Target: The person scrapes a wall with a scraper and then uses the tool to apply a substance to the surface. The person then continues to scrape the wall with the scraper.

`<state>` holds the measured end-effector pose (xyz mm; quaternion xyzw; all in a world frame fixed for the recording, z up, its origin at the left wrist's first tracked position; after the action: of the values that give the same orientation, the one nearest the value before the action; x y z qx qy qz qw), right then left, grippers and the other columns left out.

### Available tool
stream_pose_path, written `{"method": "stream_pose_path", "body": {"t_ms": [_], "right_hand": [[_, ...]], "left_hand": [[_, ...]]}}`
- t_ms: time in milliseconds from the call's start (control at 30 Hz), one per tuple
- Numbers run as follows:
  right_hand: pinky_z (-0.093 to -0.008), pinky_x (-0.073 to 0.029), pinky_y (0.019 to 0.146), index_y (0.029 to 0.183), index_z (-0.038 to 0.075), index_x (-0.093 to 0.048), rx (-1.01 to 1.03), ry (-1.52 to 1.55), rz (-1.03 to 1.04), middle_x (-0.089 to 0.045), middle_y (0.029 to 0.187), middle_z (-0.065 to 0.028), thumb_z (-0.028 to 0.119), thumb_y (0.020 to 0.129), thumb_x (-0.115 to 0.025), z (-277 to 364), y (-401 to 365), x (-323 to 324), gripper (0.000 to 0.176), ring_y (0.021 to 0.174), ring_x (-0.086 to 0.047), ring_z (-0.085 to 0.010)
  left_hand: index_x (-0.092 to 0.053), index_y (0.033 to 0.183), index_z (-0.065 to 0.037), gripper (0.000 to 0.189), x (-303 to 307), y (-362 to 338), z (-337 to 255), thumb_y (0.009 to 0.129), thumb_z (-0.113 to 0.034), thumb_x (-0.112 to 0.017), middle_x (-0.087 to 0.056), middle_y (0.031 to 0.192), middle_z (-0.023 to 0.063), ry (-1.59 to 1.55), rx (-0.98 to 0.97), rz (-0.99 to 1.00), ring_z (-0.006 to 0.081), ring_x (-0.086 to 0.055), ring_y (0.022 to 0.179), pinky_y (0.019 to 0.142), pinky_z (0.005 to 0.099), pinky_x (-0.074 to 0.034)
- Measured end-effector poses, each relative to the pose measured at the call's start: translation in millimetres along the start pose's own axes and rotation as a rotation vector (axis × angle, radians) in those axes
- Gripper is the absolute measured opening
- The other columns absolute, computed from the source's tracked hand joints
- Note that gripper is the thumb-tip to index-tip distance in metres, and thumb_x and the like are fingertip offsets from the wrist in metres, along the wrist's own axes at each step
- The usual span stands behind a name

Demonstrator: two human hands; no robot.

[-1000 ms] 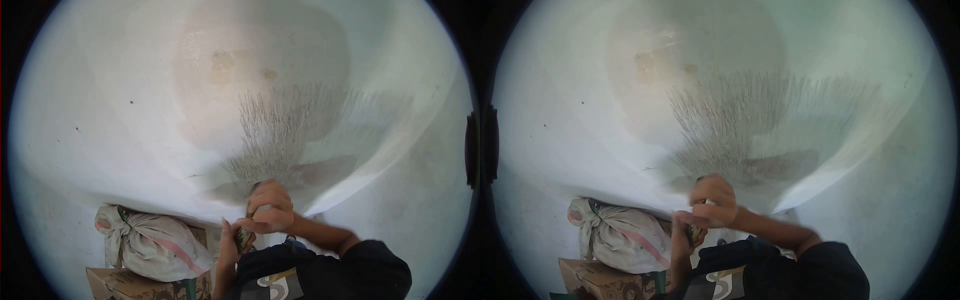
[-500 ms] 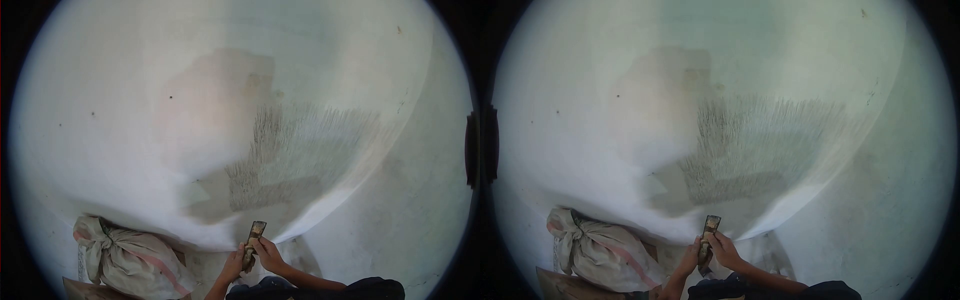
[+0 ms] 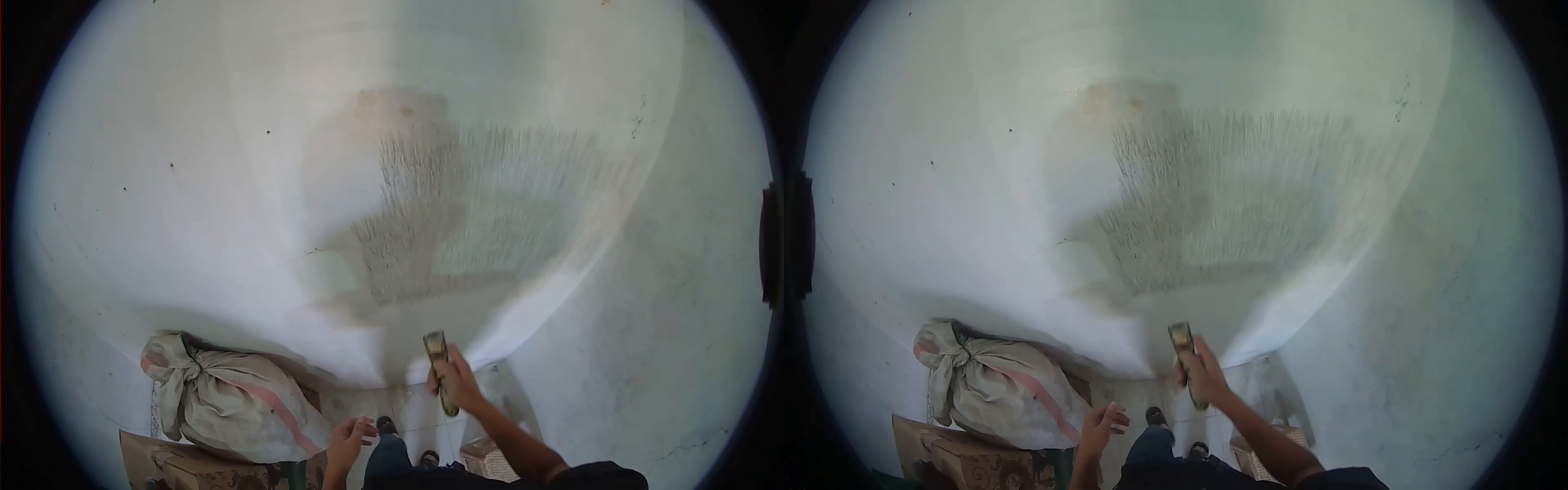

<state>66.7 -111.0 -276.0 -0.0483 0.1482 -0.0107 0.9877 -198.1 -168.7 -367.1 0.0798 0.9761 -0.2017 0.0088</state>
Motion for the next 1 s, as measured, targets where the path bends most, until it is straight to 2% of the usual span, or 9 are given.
{"method": "stream_pose_path", "body": {"t_ms": [67,133,167,300,333,433,533,833,1000], "right_hand": [[-0.0296,-0.045,0.048,0.107,0.007,-0.046,0.08,-0.03,0.01,-0.052,0.061,-0.0058,0.03,0.104,-0.044,48,31,-5,0.024,0.05,-0.052,-0.0139],[-0.028,-0.043,0.047,0.104,0.006,-0.048,0.215,-0.136,-0.012,-0.053,0.06,-0.0045,0.038,0.104,-0.044,99,61,-18,0.032,0.048,-0.052,-0.0128],[-0.0272,-0.043,0.046,0.102,0.006,-0.049,0.299,-0.164,-0.026,-0.054,0.06,-0.0041,0.039,0.104,-0.043,120,75,-25,0.034,0.048,-0.053,-0.0121],[-0.0243,-0.036,0.042,0.095,0.006,-0.05,0.286,-0.208,-0.112,-0.046,0.058,0.0003,0.041,0.105,-0.042,167,117,-55,0.037,0.045,-0.043,-0.0077],[-0.0236,-0.034,0.04,0.092,0.006,-0.05,0.296,-0.167,-0.107,-0.043,0.057,0.0016,0.042,0.105,-0.042,168,124,-61,0.039,0.044,-0.04,-0.0064],[-0.0229,-0.03,0.039,0.088,0.007,-0.049,0.263,-0.128,-0.228,-0.038,0.057,0.003,0.043,0.105,-0.041,153,139,-66,0.041,0.043,-0.034,-0.005],[-0.0224,-0.029,0.039,0.084,0.006,-0.048,0.318,-0.152,-0.354,-0.039,0.057,0.0032,0.043,0.105,-0.041,165,140,-79,0.043,0.044,-0.034,-0.0043],[-0.022,-0.027,0.038,0.083,0.006,-0.049,0.38,-0.134,-0.44,-0.04,0.057,0.0036,0.038,0.104,-0.047,186,140,-96,0.039,0.043,-0.033,-0.0032],[-0.0235,-0.025,0.035,0.079,0.006,-0.048,0.261,-0.131,-0.526,-0.035,0.05,0.0032,0.04,0.105,-0.043,163,144,-82,0.044,0.037,-0.03,-0.0052]], "left_hand": [[-0.067,0.102,0.003,0.044,12,6,2,0.1,-0.039,-0.054,-0.071,0.085,0.0107,0.064,0.011,-0.013,0.0176,-0.069,0.078,0.065,0.0297,-0.055],[-0.068,0.099,0.003,0.043,25,16,-28,0.1,-0.037,-0.055,-0.071,0.082,0.0091,0.293,-0.11,-0.157,0.0155,-0.068,0.076,0.064,0.028,-0.054],[-0.068,0.099,0.003,0.043,27,24,-37,0.1,-0.037,-0.055,-0.071,0.082,0.0091,0.298,-0.106,-0.142,0.0155,-0.068,0.076,0.064,0.028,-0.054],[-0.067,0.098,0.004,0.039,35,71,-79,0.099,-0.034,-0.058,-0.07,0.081,0.0091,0.136,-0.279,-0.151,0.0144,-0.067,0.072,0.061,0.0272,-0.052],[-0.067,0.099,0.004,0.039,38,81,-91,0.099,-0.033,-0.058,-0.069,0.08,0.0086,0.102,-0.368,-0.145,0.0142,-0.067,0.073,0.062,0.0268,-0.052],[-0.068,0.098,0.003,0.032,49,105,-118,0.098,-0.029,-0.061,-0.069,0.078,0.0065,0.09,-0.386,-0.119,0.0124,-0.066,0.073,0.065,0.0258,-0.051],[-0.067,0.099,0.003,0.031,69,130,-125,0.098,-0.028,-0.06,-0.069,0.079,0.0067,0.077,-0.333,-0.073,0.0124,-0.066,0.074,0.064,0.026,-0.051],[-0.065,0.1,0.003,0.033,92,180,-137,0.097,-0.029,-0.061,-0.068,0.08,0.0078,0.1,-0.295,-0.071,0.0143,-0.065,0.075,0.064,0.0273,-0.052],[-0.065,0.1,0.003,0.031,81,195,-135,0.097,-0.028,-0.061,-0.067,0.079,0.0078,0.053,-0.316,0.005,0.015,-0.065,0.074,0.064,0.0276,-0.052]]}}
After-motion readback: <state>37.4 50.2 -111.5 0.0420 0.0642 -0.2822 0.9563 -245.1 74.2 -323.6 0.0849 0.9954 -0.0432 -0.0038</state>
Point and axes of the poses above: each hand's wrist, its own y-axis towards the middle knuckle, its own x-axis out of the back of the hand, z = x × y, the point moved 5 cm from there along y, towards the middle knuckle
